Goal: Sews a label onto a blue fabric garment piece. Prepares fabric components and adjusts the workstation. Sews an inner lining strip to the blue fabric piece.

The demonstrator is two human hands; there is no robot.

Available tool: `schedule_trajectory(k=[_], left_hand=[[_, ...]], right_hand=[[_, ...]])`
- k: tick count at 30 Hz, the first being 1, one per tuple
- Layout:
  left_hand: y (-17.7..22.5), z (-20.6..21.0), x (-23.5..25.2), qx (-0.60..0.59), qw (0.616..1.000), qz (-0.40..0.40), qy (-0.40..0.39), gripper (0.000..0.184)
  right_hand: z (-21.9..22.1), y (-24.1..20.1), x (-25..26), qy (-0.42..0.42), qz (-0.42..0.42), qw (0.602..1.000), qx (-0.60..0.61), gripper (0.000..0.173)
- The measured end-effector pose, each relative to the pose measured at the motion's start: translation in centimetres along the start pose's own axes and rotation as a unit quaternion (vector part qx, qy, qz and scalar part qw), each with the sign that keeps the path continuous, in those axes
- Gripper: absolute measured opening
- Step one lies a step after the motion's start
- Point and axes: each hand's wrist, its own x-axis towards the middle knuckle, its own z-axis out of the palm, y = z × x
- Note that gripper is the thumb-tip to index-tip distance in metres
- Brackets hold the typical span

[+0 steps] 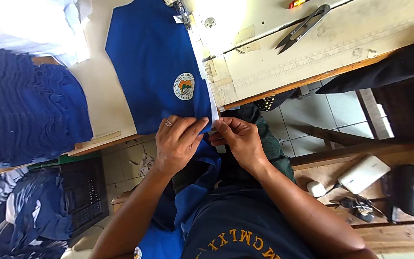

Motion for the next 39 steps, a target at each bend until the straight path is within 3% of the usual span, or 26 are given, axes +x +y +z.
schedule_trajectory(k=[22, 32, 34, 35, 37, 39], left_hand=[[0.2, 1.0, -0.3, 0.000, 1.000, 0.014, -0.001, 0.022], [-0.1, 0.0, 0.7, 0.021, 0.997, 0.049, -0.062, 0.021], [-0.3, 0.1, 0.9, 0.024, 0.996, 0.063, -0.053, 0.020], [-0.4, 0.1, 1.0, 0.026, 0.996, 0.068, -0.049, 0.020], [-0.6, 0.2, 1.1, 0.024, 0.996, 0.075, -0.042, 0.020], [-0.6, 0.2, 1.3, 0.016, 0.996, 0.082, -0.037, 0.019]], right_hand=[[-0.1, -0.1, 0.0, -0.018, -0.002, 0.999, -0.039, 0.015], [-1.1, -1.3, 0.2, -0.052, 0.063, 0.996, -0.019, 0.029], [-1.3, -1.2, 0.2, -0.046, 0.001, 0.993, -0.109, 0.027], [-1.4, -1.0, 0.2, -0.028, -0.075, 0.976, -0.201, 0.024], [-1.6, -0.5, 0.5, 0.020, -0.259, 0.885, -0.387, 0.022], [-1.9, -0.3, 1.7, 0.027, -0.392, 0.785, -0.478, 0.026]])
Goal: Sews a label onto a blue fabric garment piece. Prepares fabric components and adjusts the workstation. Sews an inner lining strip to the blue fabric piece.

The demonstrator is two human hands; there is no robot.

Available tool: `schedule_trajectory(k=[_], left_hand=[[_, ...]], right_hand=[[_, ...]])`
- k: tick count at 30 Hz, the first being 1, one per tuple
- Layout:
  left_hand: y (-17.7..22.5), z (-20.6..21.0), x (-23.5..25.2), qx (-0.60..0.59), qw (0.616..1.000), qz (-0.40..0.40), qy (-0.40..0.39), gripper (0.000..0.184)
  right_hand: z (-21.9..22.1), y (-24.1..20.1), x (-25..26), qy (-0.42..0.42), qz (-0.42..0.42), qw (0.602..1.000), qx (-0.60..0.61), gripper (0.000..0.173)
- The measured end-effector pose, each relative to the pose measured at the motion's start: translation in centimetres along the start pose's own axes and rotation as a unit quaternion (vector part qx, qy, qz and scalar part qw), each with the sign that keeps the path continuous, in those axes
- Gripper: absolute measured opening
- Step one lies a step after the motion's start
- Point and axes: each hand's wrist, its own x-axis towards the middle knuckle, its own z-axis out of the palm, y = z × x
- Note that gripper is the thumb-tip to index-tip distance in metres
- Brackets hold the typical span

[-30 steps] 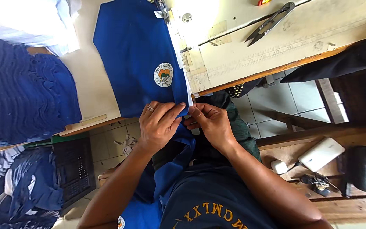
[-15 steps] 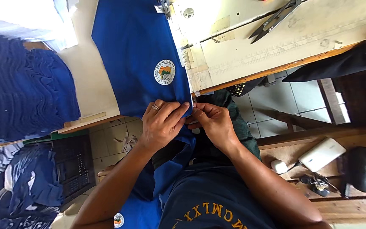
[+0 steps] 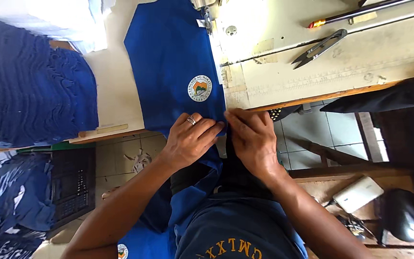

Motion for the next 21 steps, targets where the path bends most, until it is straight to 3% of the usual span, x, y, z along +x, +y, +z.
schedule_trajectory(k=[3, 6, 9, 12, 16, 21], left_hand=[[-0.3, -0.1, 0.3, -0.035, 0.999, 0.004, -0.027, 0.017], [-2.1, -2.1, 2.1, -0.148, 0.982, -0.088, -0.078, 0.029], [-4.7, -2.0, 4.4, -0.167, 0.970, -0.177, 0.000, 0.026], [-5.9, 1.0, 5.9, -0.162, 0.964, -0.206, 0.033, 0.021], [-6.8, 3.4, 5.5, -0.162, 0.967, -0.192, 0.042, 0.020], [-8.2, 2.9, 4.9, -0.172, 0.978, -0.116, 0.011, 0.020]], right_hand=[[0.5, 1.5, 0.7, 0.002, -0.101, 0.993, -0.055, 0.022], [0.2, 2.1, 1.0, -0.004, -0.121, 0.990, -0.066, 0.018], [-0.1, 1.6, 1.2, -0.012, -0.122, 0.989, -0.076, 0.018], [-0.1, 1.2, 1.4, -0.019, -0.136, 0.987, -0.081, 0.019], [-0.3, 0.6, 1.8, -0.013, -0.129, 0.989, -0.068, 0.020], [0.1, 0.4, 1.7, -0.019, -0.095, 0.993, -0.073, 0.019]])
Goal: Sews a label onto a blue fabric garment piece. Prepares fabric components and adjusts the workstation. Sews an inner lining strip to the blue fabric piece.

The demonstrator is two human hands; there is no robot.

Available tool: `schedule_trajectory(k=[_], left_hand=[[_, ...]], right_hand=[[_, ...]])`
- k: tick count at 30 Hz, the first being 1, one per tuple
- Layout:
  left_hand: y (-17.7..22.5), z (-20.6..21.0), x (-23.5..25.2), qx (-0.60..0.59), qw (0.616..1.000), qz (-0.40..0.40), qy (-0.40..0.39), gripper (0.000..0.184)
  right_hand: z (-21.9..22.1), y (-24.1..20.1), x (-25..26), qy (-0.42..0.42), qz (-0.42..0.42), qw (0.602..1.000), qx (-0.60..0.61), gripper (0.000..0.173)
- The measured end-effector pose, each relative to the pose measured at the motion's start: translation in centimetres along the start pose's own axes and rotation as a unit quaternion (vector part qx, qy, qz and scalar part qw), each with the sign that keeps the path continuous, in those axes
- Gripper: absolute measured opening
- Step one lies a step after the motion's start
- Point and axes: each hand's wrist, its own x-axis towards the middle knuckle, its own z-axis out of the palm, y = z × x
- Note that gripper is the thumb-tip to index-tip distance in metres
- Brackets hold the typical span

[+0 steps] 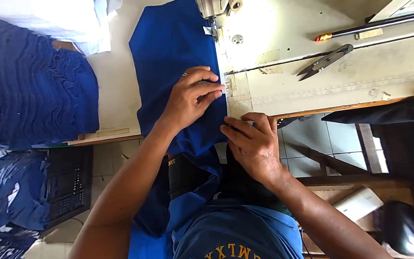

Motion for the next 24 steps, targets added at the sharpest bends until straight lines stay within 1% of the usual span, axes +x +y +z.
schedule_trajectory(k=[2, 6, 10, 13, 22, 24], left_hand=[[0.3, -0.3, 0.2, 0.028, 0.999, 0.013, -0.031, 0.019], [1.7, -1.3, 1.6, 0.078, 0.990, 0.002, -0.115, 0.022], [2.4, -1.5, 2.8, 0.102, 0.982, -0.013, -0.157, 0.020], [2.7, -1.1, 3.1, 0.125, 0.975, -0.023, -0.180, 0.024], [2.6, 0.2, 2.0, 0.141, 0.982, -0.019, -0.122, 0.024], [2.5, 0.4, 1.7, 0.133, 0.986, -0.021, -0.099, 0.023]], right_hand=[[0.2, 0.1, -0.2, -0.010, 0.003, 1.000, -0.003, 0.019], [0.1, 0.0, -0.2, -0.022, 0.007, 1.000, 0.003, 0.019], [-0.1, 0.1, 0.0, -0.029, 0.007, 1.000, 0.006, 0.019], [-0.2, 0.1, 0.2, -0.034, 0.007, 0.999, 0.010, 0.019], [-0.3, 0.3, 0.2, -0.040, 0.008, 0.999, 0.023, 0.019], [-0.2, 0.3, 0.3, -0.037, 0.010, 0.999, 0.024, 0.019]])
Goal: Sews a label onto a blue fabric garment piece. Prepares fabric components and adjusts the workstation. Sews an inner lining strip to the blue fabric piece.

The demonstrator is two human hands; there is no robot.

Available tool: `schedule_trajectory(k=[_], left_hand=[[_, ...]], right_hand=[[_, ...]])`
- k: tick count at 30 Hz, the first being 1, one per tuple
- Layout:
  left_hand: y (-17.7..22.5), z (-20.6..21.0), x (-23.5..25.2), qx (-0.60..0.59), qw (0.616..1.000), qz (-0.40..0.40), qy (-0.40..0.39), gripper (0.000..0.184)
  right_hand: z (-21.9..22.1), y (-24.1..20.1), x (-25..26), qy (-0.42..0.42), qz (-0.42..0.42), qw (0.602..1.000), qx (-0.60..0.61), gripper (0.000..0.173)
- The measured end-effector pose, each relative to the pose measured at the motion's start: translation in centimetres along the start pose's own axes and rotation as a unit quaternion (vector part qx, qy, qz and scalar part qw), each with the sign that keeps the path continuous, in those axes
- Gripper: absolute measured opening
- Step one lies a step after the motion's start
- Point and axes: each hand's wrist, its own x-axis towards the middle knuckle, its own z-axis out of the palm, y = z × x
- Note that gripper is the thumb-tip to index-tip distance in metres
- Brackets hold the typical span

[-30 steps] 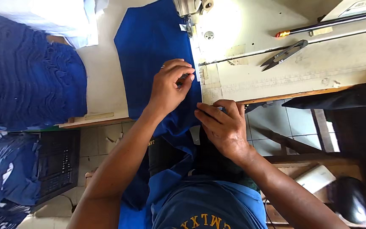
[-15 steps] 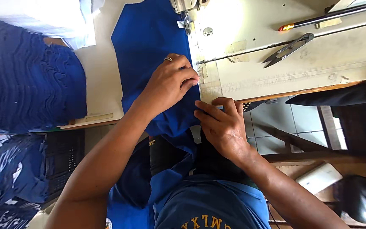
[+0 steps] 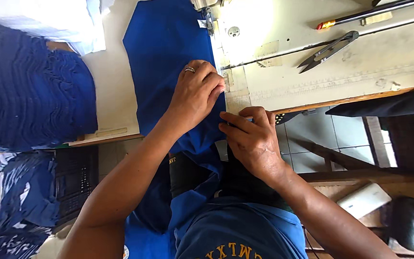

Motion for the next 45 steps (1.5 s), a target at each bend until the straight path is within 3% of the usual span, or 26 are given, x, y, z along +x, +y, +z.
schedule_trajectory(k=[5, 15, 32, 45], left_hand=[[0.8, 1.0, -2.3, -0.005, 0.995, -0.005, 0.096, 0.021], [1.4, 0.7, -3.4, -0.028, 0.998, -0.024, 0.057, 0.025], [-6.8, 1.3, 4.3, -0.041, 0.990, -0.017, 0.131, 0.024], [-7.9, 1.4, 5.4, -0.051, 0.987, -0.022, 0.148, 0.020]], right_hand=[[-0.1, -0.2, 0.0, -0.006, 0.008, 1.000, -0.021, 0.019], [-0.9, 0.0, 0.7, -0.033, 0.016, 0.999, -0.013, 0.019], [0.9, 6.5, 10.8, -0.070, -0.045, 0.996, -0.040, 0.024], [1.5, 7.1, 11.6, -0.059, -0.033, 0.997, -0.039, 0.025]])
